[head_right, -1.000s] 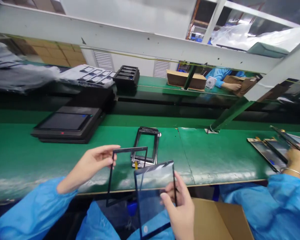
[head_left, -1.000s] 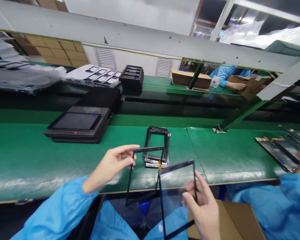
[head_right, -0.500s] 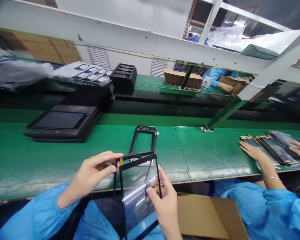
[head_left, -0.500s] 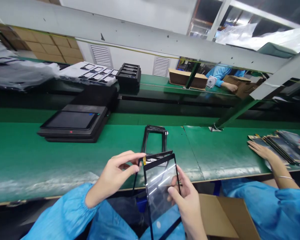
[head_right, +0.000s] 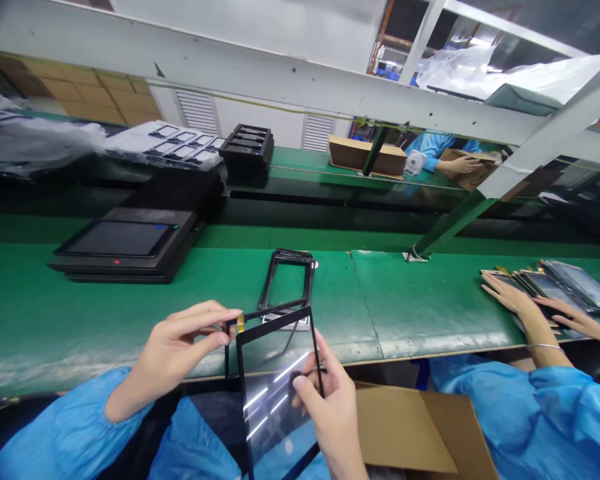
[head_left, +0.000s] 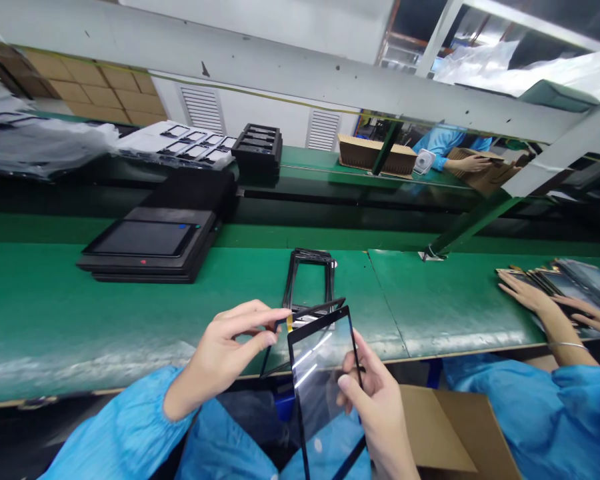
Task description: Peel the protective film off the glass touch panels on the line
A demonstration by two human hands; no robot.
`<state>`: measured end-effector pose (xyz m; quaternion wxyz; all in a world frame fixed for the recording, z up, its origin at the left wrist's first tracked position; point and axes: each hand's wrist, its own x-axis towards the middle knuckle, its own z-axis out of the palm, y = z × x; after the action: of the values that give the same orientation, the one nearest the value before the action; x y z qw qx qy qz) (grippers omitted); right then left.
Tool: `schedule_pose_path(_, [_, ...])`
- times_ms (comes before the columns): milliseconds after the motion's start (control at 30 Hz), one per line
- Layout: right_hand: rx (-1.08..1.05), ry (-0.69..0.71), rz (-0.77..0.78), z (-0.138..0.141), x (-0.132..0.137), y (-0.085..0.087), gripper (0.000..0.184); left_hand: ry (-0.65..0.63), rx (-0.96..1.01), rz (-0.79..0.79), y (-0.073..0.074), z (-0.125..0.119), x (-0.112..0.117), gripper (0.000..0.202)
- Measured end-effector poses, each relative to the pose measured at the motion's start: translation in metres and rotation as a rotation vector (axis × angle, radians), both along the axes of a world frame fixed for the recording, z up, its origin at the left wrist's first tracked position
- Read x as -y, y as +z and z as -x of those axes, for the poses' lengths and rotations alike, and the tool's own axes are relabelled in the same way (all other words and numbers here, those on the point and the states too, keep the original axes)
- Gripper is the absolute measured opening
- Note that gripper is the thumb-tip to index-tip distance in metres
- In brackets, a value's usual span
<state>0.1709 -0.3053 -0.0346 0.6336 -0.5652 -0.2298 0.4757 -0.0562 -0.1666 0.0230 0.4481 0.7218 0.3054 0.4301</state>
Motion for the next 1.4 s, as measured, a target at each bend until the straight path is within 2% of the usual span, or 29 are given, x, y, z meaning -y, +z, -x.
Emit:
schedule_pose_path(133, [-0.005, 0.001, 0.010, -0.002, 0.003, 0.004, 0.076, 0.011, 0.018, -0.036, 0.003, -0.001, 0.003, 0.042])
schedule_pose_path(300, [-0.010, 0.096, -0.001, -0.005, 0.004, 0.000, 0.075, 0.054, 0.012, -0.072, 0.008, 0.000, 0.004, 0.043])
schedule_pose_path(567, [-0.020, 0.130, -0.020, -0.011, 0.006, 0.001, 0.078, 0.027, -0.037, -0.179, 0.012, 0.004, 0.006, 0.044])
schedule_pose_path(733, [-0.014, 0.142, -0.022, -0.012, 0.007, 0.005, 0.079, 0.027, -0.035, -0.208, 0.014, 0.004, 0.007, 0.044])
schedule_pose_path(833, [-0.024, 0.084, -0.027, -0.007, 0.006, 0.006, 0.076, 0.014, -0.018, -0.186, 0.014, 0.003, 0.010, 0.047])
schedule_pose_path(933, [-0.018, 0.013, -0.037, 0.000, 0.006, 0.003, 0.074, -0.011, -0.014, -0.075, 0.010, 0.001, 0.012, 0.045])
schedule_pose_path(1067, [0.049, -0.049, -0.070, 0.007, 0.006, -0.007, 0.079, -0.002, 0.045, 0.213, 0.002, -0.006, 0.016, 0.033])
schedule_pose_path(1200, [0.100, -0.104, -0.053, 0.012, 0.006, -0.015, 0.081, 0.010, 0.167, 0.469, -0.008, -0.015, 0.019, 0.036])
schedule_pose_path(1400, [0.118, -0.063, -0.014, 0.013, 0.005, -0.018, 0.081, -0.024, 0.302, 0.656, -0.024, -0.022, 0.020, 0.042])
